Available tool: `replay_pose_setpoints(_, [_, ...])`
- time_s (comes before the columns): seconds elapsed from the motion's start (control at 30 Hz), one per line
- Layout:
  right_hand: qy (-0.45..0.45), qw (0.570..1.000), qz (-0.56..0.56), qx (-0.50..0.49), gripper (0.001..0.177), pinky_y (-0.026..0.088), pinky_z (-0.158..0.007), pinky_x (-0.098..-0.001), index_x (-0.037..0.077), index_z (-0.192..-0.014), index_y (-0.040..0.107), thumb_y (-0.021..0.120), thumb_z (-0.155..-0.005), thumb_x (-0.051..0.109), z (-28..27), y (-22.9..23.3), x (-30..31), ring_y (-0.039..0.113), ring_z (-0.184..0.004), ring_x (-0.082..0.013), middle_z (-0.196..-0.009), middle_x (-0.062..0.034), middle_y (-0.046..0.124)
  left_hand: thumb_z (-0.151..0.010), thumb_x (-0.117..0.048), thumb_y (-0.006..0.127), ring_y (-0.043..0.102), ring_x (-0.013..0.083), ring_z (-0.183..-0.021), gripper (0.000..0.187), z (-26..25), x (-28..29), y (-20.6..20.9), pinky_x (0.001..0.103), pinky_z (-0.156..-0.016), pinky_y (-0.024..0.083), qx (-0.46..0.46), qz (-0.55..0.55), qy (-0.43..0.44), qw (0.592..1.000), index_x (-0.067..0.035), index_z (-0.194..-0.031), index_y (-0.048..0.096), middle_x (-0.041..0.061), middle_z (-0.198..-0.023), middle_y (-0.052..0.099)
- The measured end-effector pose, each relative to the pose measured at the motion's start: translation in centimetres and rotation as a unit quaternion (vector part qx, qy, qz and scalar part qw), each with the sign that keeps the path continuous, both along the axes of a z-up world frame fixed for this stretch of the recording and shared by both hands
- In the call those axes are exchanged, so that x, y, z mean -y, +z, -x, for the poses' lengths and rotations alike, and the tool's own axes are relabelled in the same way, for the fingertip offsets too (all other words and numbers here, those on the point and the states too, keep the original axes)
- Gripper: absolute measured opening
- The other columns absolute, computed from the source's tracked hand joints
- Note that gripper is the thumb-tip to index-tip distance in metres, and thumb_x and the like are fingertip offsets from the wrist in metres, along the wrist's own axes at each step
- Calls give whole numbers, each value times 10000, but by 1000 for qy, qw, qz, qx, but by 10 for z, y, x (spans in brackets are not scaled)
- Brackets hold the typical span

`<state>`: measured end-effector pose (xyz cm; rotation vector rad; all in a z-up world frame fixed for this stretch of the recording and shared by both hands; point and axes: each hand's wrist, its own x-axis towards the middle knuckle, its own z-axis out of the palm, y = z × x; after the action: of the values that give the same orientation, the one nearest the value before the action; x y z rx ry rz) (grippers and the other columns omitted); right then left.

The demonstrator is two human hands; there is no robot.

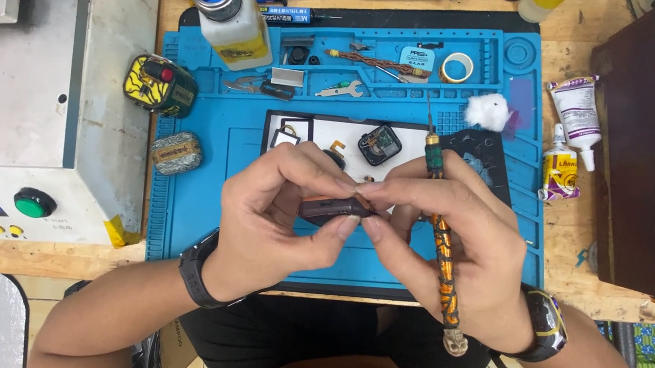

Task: The person uses a small screwdriver to manipulate a dark rectangular electronic component on a blue work mat. They repeatedly pry and adjust the component, occasionally pausing to hold it or rest their hand on their arm.

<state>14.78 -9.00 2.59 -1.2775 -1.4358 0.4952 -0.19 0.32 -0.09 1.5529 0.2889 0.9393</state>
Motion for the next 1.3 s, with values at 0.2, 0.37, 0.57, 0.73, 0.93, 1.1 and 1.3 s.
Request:
replay_pose_setpoints(0.2, [-4, 1000, 7, -13, 195, 487, -645, -194, 32, -1028, 602, 651, -841, 9, 1, 1, -2, 536, -614, -107, -929, -130, 601, -814, -44, 685, 619, 162, -806, 196, -1, 0, -1, 228, -692, 551, -1, 1, 20, 1000, -82, -960, 560, 76, -887, 604])
replay_pose_setpoints(0.37, [-9, 1000, 11, -11, 177, 487, -682, -219, 34, -1022, 591, 639, -852, 33, 2, 2, -3, 560, -626, -109, -912, -127, 622, -809, -46, 687, 587, 135, -778, 196, -1, 0, -2, 222, -678, 507, -4, 6, 35, 999, -87, -955, 563, 49, -868, 596])
replay_pose_setpoints(0.57, [-2, 999, 13, -32, 153, 465, -679, -227, 15, -1041, 567, 569, -892, 51, 3, 1, -4, 615, -531, -112, -896, -145, 605, -815, -54, 680, 617, 146, -812, 179, -2, -2, 0, 227, -709, 539, -4, 25, 33, 999, -76, -952, 567, 58, -886, 618])
replay_pose_setpoints(0.73, [-18, 998, 26, -61, 156, 509, -549, -191, 30, -1053, 571, 561, -903, 72, 4, -2, -6, 662, -506, -150, -959, -140, 569, -821, -66, 678, 628, 165, -846, 171, -4, -7, -3, 244, -739, 545, -5, 26, 35, 999, -82, -950, 566, 65, -905, 619])
replay_pose_setpoints(0.93, [-72, 997, 29, -4, 225, 522, -792, -264, 26, -1111, 559, 479, -959, 172, -2, 3, -19, 664, -849, -173, -988, -118, 630, -840, -13, 633, 656, 232, -868, 137, -9, -21, -1, 364, -754, 668, 33, 79, 21, 996, -28, -933, 532, 127, -900, 589])
replay_pose_setpoints(1.1, [-99, 993, -55, 38, 322, 496, -810, -486, 0, -1136, 558, 323, -1027, 191, -6, 3, -26, 617, -993, -382, -973, -227, 628, -822, -11, 620, 692, 349, -812, 177, -12, -31, -1, 379, -683, 621, -18, 153, 26, 988, 40, -981, 561, 246, -880, 643])
replay_pose_setpoints(1.3, [-95, 994, -48, -3, 385, 488, -828, -438, 0, -1121, 520, 254, -1032, 265, 0, 12, -28, 655, -904, -302, -932, -191, 671, -819, -16, 627, 696, 325, -792, 194, -14, -33, -6, 369, -679, 621, -28, 171, 9, 985, 43, -992, 563, 236, -892, 648])
